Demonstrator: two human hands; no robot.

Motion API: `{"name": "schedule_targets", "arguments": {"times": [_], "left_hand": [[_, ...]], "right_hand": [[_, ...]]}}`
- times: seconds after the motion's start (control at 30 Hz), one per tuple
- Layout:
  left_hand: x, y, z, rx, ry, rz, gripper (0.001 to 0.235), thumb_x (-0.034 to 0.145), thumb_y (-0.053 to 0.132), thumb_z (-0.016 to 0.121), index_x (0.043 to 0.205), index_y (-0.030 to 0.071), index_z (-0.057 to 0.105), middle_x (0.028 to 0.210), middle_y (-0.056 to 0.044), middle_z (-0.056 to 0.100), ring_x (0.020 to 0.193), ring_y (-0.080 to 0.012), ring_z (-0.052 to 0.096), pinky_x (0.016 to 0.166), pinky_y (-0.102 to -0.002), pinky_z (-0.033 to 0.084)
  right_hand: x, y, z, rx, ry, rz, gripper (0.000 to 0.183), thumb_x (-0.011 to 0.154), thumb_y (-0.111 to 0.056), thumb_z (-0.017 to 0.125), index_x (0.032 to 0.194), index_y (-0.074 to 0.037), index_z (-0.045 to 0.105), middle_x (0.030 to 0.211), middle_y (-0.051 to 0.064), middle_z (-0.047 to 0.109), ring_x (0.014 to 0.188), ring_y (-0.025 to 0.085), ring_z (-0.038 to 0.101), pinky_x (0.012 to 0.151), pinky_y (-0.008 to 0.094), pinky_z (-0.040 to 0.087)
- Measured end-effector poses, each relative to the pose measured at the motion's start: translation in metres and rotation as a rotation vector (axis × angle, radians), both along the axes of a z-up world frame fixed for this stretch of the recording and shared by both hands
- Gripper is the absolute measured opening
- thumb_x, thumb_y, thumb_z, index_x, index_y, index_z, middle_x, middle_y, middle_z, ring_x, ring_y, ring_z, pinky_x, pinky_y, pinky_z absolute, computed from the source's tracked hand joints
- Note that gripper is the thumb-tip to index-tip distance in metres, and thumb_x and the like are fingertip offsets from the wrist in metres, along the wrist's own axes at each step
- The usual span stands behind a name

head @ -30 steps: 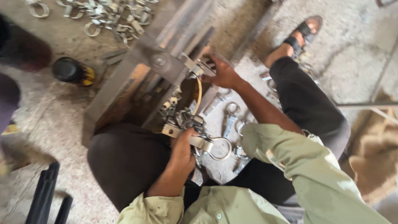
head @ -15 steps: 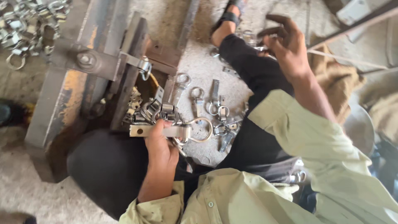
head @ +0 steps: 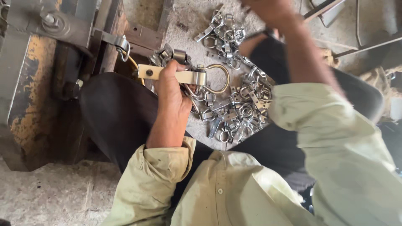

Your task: The person assembles metal components using a mechanical press and by hand, picking up small metal pieces and connecting them to larger ring-like fixtures.

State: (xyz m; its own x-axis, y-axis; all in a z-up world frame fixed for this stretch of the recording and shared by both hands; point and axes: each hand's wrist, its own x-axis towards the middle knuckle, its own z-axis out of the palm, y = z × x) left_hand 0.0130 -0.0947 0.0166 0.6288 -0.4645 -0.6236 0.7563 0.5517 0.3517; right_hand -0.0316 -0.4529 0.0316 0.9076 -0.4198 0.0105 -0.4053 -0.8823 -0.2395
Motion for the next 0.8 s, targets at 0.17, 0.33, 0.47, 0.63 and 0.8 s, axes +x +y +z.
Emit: {"name": "schedule_targets", "arguments": {"times": [0.17,0.33,0.47,0.63,0.8], "left_hand": [[0.008,-0.012,-0.009,0.061,-0.001,-0.059,0.023,0.073,0.011,0.071,0.091,0.007,0.058,0.078,-0.007,0.059,0.062,-0.0198,0.058,0.052,-0.034,0.048],[0.016,-0.029,-0.008,0.060,0.023,-0.152,0.024,0.072,0.011,0.068,0.093,0.007,0.057,0.079,-0.008,0.059,0.066,-0.0230,0.059,0.056,-0.037,0.048],[0.020,-0.030,-0.012,0.128,0.049,-0.210,0.027,0.073,0.011,0.066,0.099,0.005,0.060,0.086,-0.007,0.064,0.074,-0.0225,0.061,0.062,-0.037,0.051],[0.024,-0.010,-0.018,0.280,0.086,-0.186,0.024,0.079,0.010,0.062,0.102,0.004,0.060,0.093,-0.008,0.067,0.084,-0.0247,0.067,0.073,-0.040,0.058],[0.029,0.021,-0.030,0.337,0.080,-0.168,0.017,0.084,0.008,0.059,0.100,0.003,0.062,0.093,-0.009,0.068,0.084,-0.0252,0.068,0.072,-0.041,0.058]], "right_hand": [[-0.004,0.081,-0.246,0.173,0.100,-0.005,0.047,0.095,-0.044,0.069,0.125,-0.008,0.065,0.103,0.017,0.071,0.089,0.031,0.069,0.074,0.048,0.056],[-0.103,0.187,-0.390,0.288,-0.212,0.360,0.059,0.081,-0.034,0.080,0.128,-0.001,0.064,0.125,0.027,0.065,0.115,0.044,0.062,0.099,0.055,0.051],[-0.132,0.154,-0.422,0.682,0.102,-0.144,0.052,0.086,-0.036,0.081,0.129,-0.012,0.063,0.113,0.011,0.072,0.095,0.027,0.072,0.083,0.040,0.060],[-0.105,0.030,-0.426,0.575,-0.101,-0.683,0.060,0.086,-0.037,0.086,0.134,-0.011,0.060,0.122,0.013,0.070,0.106,0.028,0.071,0.093,0.044,0.058],[-0.082,-0.086,-0.406,0.322,-0.337,-0.655,0.089,0.083,-0.042,0.091,0.148,-0.001,0.047,0.134,0.026,0.058,0.125,0.041,0.057,0.106,0.054,0.050]]}}
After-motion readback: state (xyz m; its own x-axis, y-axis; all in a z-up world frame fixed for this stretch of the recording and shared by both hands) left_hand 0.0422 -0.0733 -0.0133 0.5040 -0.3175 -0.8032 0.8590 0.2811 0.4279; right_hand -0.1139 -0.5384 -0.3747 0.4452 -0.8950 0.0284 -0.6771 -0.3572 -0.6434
